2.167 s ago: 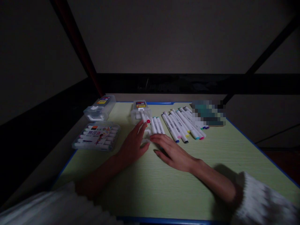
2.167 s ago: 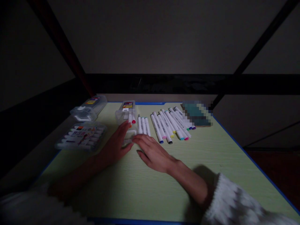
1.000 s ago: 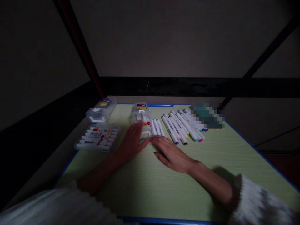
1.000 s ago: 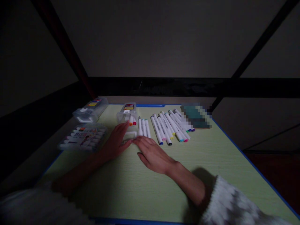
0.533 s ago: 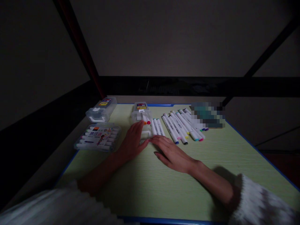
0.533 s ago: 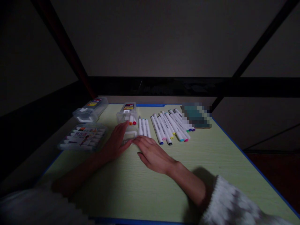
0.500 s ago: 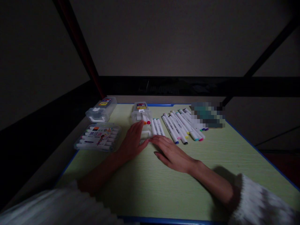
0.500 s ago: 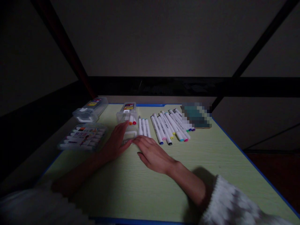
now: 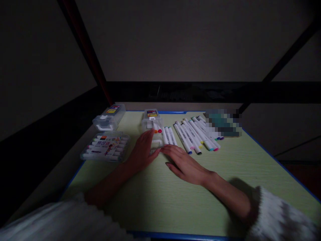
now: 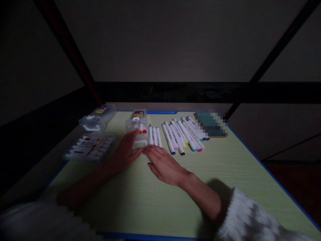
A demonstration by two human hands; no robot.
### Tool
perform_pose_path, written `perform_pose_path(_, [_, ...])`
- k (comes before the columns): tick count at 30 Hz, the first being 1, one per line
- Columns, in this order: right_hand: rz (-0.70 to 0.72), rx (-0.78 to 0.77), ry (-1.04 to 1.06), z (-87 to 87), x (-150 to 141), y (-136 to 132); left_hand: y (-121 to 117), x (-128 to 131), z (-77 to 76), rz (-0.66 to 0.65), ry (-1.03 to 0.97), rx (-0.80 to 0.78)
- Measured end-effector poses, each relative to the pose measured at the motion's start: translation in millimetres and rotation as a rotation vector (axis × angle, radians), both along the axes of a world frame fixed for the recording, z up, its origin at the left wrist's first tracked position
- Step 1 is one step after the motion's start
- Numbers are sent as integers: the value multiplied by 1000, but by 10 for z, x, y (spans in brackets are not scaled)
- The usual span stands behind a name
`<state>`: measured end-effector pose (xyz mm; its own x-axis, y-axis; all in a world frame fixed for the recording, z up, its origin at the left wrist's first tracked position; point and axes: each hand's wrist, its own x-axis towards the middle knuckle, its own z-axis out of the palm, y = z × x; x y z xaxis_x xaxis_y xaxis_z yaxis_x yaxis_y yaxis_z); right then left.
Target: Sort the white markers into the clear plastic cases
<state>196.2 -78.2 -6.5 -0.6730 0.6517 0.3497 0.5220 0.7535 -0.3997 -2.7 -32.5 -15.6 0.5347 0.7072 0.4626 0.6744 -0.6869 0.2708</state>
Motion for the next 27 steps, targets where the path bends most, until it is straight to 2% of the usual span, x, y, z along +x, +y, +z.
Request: perform_pose_path(27, [-31,35,21,-16,3,7,-4,-20,-8,-40,-15,13])
